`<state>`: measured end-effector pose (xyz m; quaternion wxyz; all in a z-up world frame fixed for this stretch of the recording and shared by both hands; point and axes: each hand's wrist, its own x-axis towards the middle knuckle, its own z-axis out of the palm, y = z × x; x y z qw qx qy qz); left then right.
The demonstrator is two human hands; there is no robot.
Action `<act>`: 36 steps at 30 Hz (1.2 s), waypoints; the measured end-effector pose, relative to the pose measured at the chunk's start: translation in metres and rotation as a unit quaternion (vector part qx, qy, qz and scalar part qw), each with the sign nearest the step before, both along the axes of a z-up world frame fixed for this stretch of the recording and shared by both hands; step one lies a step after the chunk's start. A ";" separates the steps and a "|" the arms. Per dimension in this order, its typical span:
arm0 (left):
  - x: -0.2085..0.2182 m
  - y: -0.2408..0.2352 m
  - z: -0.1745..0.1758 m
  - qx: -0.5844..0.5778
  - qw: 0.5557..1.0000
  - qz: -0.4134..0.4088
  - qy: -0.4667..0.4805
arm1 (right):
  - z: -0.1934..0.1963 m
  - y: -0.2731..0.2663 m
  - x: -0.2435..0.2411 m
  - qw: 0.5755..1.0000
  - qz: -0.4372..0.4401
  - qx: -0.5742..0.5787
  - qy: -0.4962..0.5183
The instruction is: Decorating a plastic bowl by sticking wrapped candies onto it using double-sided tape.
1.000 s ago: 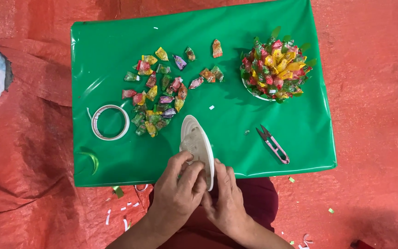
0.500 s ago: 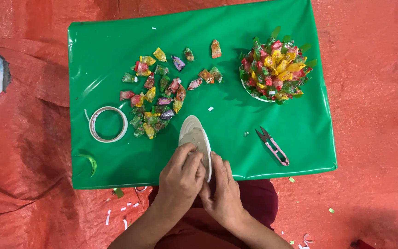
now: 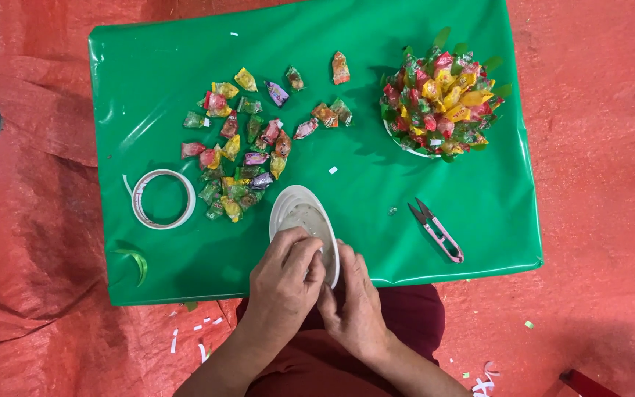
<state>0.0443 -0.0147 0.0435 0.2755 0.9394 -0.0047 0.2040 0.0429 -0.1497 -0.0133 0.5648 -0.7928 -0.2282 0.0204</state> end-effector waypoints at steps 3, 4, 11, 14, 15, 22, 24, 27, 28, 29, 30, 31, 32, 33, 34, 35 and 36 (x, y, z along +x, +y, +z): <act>0.000 0.002 0.001 -0.002 1.000 -0.002 -0.002 | 0.000 -0.001 0.000 1.000 0.000 0.000 0.007; 0.000 0.003 0.002 -0.014 1.000 -0.006 0.004 | -0.001 -0.001 0.001 1.000 0.000 0.008 0.006; 0.000 0.000 0.004 0.004 1.000 -0.018 0.014 | -0.001 0.001 0.000 1.000 -0.007 0.011 -0.025; 0.002 -0.002 0.006 0.015 1.000 -0.012 0.007 | 0.000 0.003 -0.001 1.000 -0.010 0.004 -0.008; 0.003 -0.002 0.006 0.016 1.000 -0.008 0.006 | -0.001 0.003 -0.002 1.000 -0.009 -0.002 -0.015; 0.000 0.001 -0.002 0.024 1.000 0.001 0.001 | -0.004 0.004 -0.002 1.000 0.000 -0.018 -0.010; 0.000 0.005 0.000 0.012 1.000 -0.004 0.007 | 0.000 0.003 0.000 1.000 -0.003 -0.004 0.004; -0.001 0.010 0.002 0.007 1.000 -0.023 0.020 | 0.002 0.002 0.003 1.000 -0.004 0.010 0.012; -0.002 0.011 0.003 0.014 0.999 -0.035 0.027 | 0.002 0.001 0.003 1.000 -0.001 0.010 0.007; -0.002 0.011 0.004 0.013 0.999 -0.035 0.027 | 0.002 0.001 0.003 1.000 -0.001 0.009 0.008; -0.003 0.011 0.005 0.041 0.998 -0.044 0.035 | 0.002 0.001 0.003 1.000 0.002 0.011 0.007; -0.004 0.011 0.007 0.069 0.995 -0.052 0.042 | 0.001 0.001 0.003 1.000 0.005 0.013 0.007; -0.004 0.011 0.010 0.070 0.995 -0.052 0.042 | 0.002 0.002 0.002 1.000 0.005 0.014 0.007; -0.004 0.010 0.013 0.099 0.992 -0.065 0.039 | 0.003 0.003 0.002 1.000 0.003 0.016 0.001; -0.003 0.009 0.016 0.129 0.988 -0.080 0.035 | 0.004 0.004 0.001 1.000 0.000 0.017 -0.004; -0.004 0.009 0.016 0.130 0.988 -0.081 0.035 | 0.004 0.004 0.000 1.000 -0.002 0.018 -0.004; -0.004 0.010 0.016 0.185 0.978 -0.090 0.033 | 0.003 0.005 -0.001 1.000 -0.006 0.004 -0.018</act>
